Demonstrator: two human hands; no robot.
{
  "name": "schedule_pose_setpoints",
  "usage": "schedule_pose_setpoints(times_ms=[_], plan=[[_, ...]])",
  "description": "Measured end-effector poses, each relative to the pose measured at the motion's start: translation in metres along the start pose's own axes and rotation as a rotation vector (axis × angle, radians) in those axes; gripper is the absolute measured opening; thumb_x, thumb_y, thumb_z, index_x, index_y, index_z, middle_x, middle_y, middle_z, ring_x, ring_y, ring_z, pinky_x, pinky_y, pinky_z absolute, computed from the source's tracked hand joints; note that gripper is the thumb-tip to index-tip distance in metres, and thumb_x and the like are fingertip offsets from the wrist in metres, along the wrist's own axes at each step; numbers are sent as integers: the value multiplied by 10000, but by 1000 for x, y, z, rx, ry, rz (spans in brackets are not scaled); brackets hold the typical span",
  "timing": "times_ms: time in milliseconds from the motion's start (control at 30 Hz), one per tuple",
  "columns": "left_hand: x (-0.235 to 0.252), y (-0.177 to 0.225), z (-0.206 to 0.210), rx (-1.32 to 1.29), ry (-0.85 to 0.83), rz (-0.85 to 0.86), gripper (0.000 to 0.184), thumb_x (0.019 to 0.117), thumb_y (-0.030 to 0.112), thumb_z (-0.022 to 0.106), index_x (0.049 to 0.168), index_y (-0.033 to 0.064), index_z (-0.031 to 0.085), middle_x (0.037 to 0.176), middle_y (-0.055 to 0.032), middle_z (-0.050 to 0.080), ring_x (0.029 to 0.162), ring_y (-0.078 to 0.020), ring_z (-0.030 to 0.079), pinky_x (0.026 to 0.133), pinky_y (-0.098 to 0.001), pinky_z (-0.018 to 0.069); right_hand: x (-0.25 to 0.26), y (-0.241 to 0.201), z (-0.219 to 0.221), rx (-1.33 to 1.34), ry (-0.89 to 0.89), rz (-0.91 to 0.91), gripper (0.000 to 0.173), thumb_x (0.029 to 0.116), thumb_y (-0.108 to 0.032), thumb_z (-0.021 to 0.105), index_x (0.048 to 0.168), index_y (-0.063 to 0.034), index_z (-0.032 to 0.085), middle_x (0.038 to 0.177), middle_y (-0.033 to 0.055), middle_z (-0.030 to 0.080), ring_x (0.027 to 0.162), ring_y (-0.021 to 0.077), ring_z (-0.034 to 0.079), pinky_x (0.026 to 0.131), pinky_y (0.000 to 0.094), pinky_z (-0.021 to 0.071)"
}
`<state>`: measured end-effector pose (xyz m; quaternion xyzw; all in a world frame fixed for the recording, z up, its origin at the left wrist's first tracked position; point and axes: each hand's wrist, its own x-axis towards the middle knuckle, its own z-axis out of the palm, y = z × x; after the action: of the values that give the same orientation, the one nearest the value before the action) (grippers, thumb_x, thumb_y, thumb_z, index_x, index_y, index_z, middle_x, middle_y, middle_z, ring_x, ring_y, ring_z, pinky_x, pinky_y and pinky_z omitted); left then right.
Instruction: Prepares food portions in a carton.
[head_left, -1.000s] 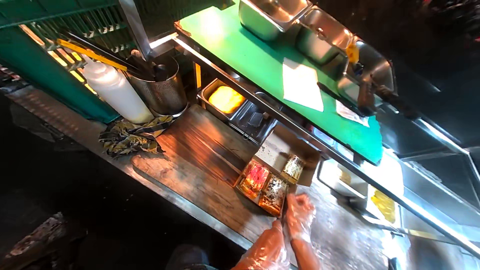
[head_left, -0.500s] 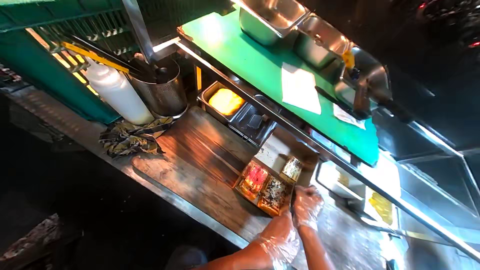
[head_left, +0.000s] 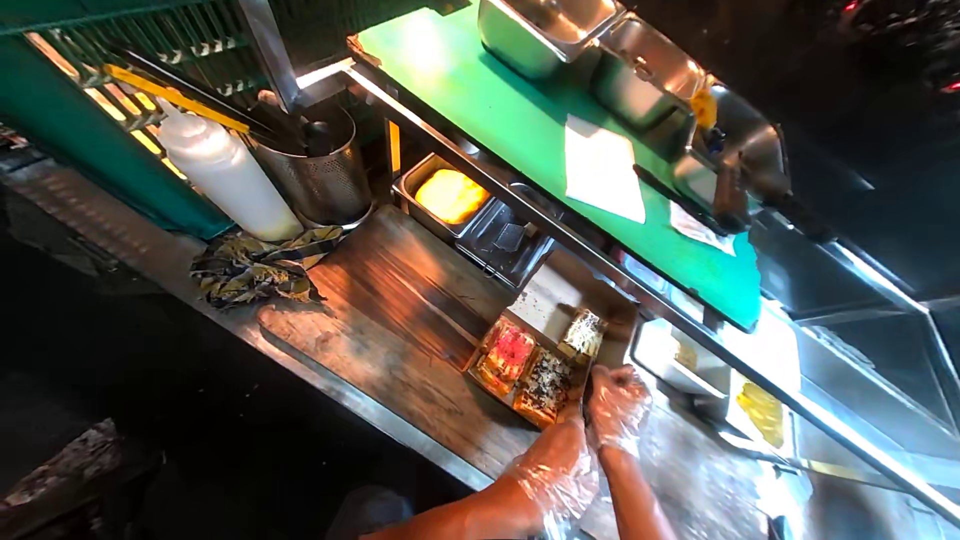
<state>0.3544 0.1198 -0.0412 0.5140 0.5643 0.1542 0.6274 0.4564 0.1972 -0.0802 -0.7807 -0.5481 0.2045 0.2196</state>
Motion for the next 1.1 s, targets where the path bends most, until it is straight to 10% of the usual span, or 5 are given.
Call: schedule_pose_setpoints(times_ms=[633,833,967,1100], plan=[[-12,-28,6,-239,89,57,368,1077,179,425,1333,-43,568,1233,-211,649,1162,-268,630,1044,-406,483,-20,24,-7,158,-87,-252,180,868,-171,675,743,-44,646,728,44,638,712,142,638,694,360,542],[-8,-52,26,-767,181,96,448,1120,349,311,1217,80,655,1011,-26,682,900,-86,647,826,-296,555,-65,35,-5,366,-58,-345,185,906,-207,689,784,-67,692,770,9,672,739,74,668,698,266,587],[-20,-57,16,-1002,249,101,323,1104,249,394,1170,63,651,971,-33,700,847,-104,666,757,-282,576,-64,31,-18,386,-187,-577,311,1031,-314,597,1077,-51,758,1053,62,754,1007,130,715,925,338,602],[-41,-55,-11,-1021,327,30,258,1097,285,408,1085,137,619,699,36,517,476,-47,410,418,-197,368,25,-1,-42,-235,-398,-673,373,1015,-305,563,1337,-163,686,1406,99,629,1313,244,591,1102,465,487]])
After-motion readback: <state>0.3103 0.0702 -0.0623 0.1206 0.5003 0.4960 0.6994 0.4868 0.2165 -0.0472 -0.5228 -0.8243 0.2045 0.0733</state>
